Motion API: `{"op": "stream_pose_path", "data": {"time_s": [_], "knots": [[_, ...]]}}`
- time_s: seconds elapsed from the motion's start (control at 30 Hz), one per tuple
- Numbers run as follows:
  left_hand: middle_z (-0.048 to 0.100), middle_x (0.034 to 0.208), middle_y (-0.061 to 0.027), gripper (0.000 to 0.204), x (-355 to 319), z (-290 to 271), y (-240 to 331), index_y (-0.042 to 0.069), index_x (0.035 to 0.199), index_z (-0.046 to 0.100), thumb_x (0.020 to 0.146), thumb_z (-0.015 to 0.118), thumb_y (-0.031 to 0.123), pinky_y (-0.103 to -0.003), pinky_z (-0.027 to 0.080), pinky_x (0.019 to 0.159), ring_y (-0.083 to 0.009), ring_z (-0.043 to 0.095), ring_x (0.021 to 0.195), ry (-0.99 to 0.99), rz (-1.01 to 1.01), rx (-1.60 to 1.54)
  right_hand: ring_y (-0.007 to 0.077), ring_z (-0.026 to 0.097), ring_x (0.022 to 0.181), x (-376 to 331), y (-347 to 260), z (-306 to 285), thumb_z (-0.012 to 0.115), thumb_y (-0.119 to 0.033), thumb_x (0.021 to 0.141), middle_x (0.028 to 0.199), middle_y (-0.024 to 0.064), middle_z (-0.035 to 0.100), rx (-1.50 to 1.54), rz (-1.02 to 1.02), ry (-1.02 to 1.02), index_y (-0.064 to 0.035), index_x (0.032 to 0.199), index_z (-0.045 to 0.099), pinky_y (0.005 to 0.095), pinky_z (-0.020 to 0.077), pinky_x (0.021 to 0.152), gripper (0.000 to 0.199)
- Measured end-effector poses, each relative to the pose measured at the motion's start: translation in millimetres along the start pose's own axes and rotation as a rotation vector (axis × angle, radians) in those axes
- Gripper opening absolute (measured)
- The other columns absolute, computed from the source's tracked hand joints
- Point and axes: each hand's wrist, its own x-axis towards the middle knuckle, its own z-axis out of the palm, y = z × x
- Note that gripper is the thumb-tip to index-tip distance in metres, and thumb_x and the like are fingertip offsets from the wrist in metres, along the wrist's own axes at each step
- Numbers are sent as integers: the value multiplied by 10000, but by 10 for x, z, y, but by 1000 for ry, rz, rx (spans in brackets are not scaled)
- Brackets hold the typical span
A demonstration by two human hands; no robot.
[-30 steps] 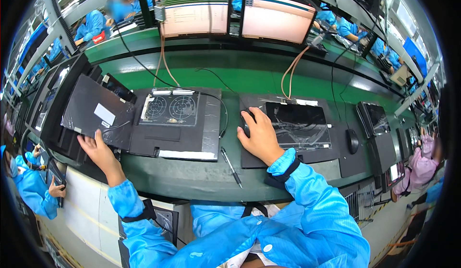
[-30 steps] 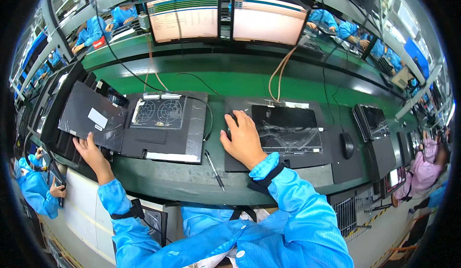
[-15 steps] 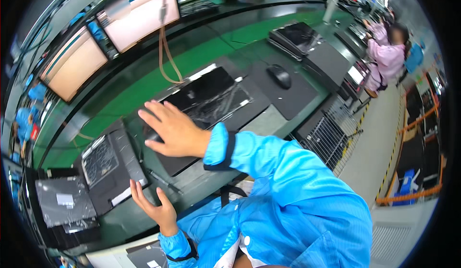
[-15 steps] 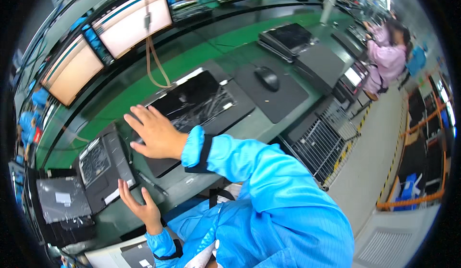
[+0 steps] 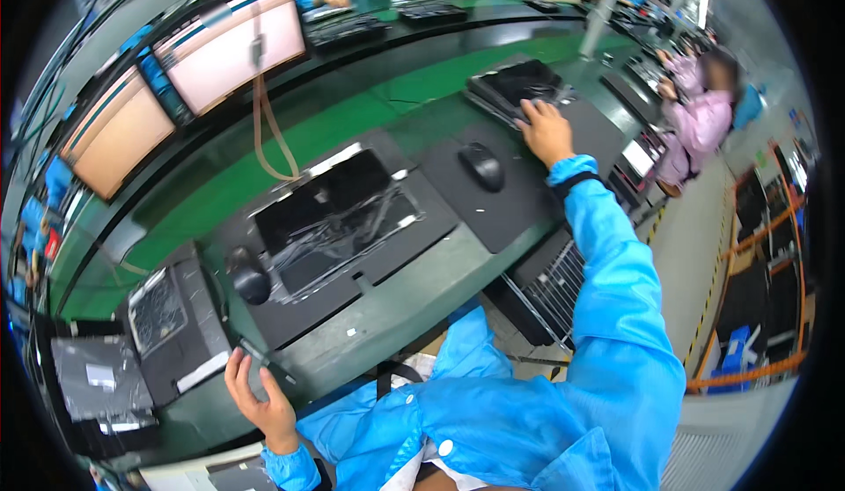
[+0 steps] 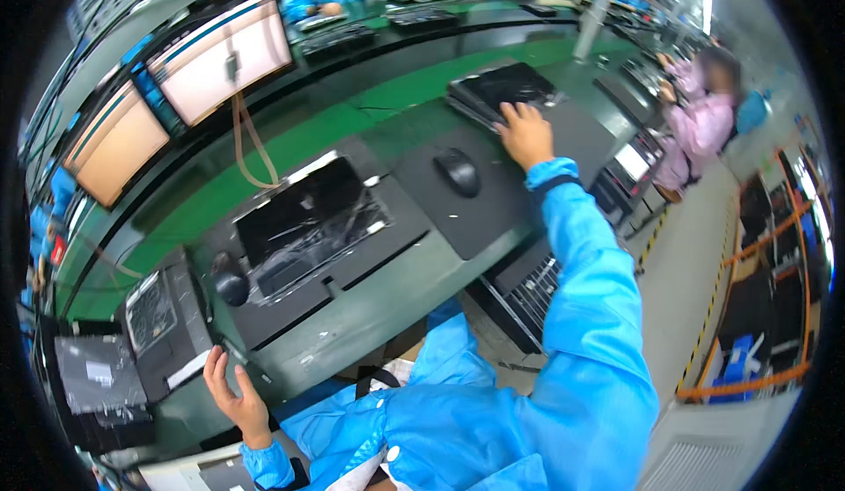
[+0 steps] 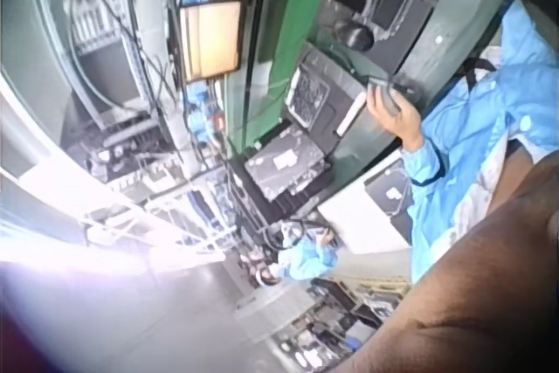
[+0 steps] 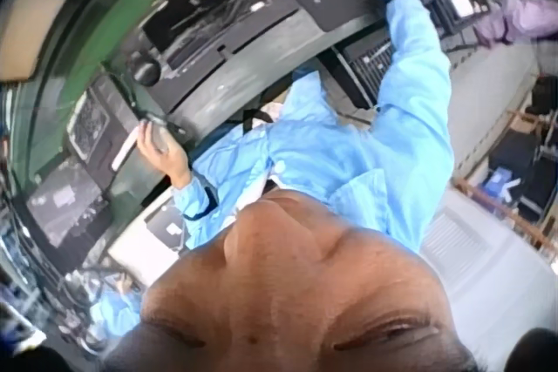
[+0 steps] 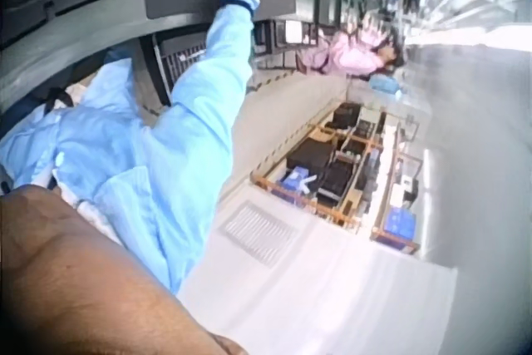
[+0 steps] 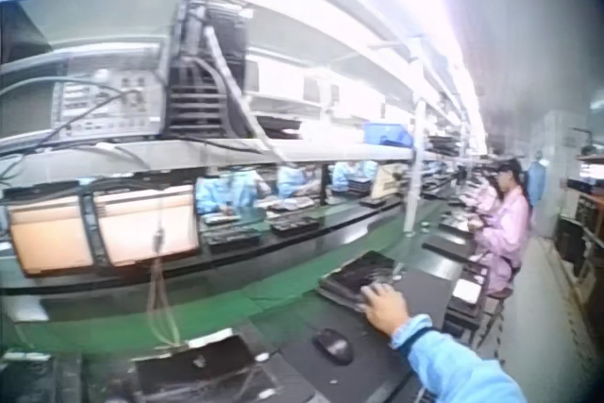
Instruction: Inspecting, labeling, and organizing electronic display panels on an assembly line.
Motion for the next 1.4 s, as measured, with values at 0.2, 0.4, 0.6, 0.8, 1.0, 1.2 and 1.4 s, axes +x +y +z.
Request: {"op": "stream_pose_path", "data": {"time_s": [0.2,0.4,0.6,0.8,1.0,1.2,1.4], "knots": [[683,1218,-203,266,104,56,403,-44,1247,663,1016,633,83,-404,517,994,-305,658,1105,-169,115,-224,300,659,1139,192,40,-437,702,-118,874,1192,100,697,193,-45,221,-107,1159,692,411,581,897,286],[647,1303,-229,414,389,89,754,-37,1414,538,1072,543,196,-473,509,1024,-363,636,1186,-533,-379,-1165,270,717,1060,115,-553,-1527,678,-123,856,1131,63,727,338,-577,461,-100,1084,700,361,616,789,230],[361,1579,-307,1228,389,0,498,-64,1588,211,850,446,889,-698,455,1046,-471,398,1440,-625,-719,-1732,317,697,1172,-340,-2070,-2115,665,-57,929,1234,110,712,761,-1078,417,-69,1134,697,361,629,820,207],[652,1284,-180,638,-457,-821,82,-19,1421,510,789,587,16,-438,510,1064,-336,651,1176,82,-880,-1484,298,696,1108,-745,-3660,-2165,678,-136,906,1198,120,697,1174,-1104,344,-79,1134,716,399,581,892,238],[609,1407,-191,495,-911,-1387,-276,-18,1438,517,953,583,53,-525,432,1148,-363,577,1314,369,-628,-1536,345,584,1240,-727,-4834,-1640,725,-127,864,1240,149,640,1074,-857,-177,-23,1124,684,454,488,1030,283],[595,1437,-187,447,-944,-1554,-506,-30,1426,528,995,577,76,-521,385,1186,-358,547,1349,630,-690,-1702,343,482,1389,-739,-5581,-1267,601,-158,868,1231,155,648,571,-1096,-83,-14,1105,695,581,290,1181,292],[636,1389,-176,392,-779,-1604,-602,-16,1384,570,1002,581,76,-507,442,1150,-337,591,1313,689,-711,-1741,316,640,1136,-645,-5452,-1799,663,-144,895,989,135,688,720,-1195,-140,-55,980,681,532,404,1081,124]]}}
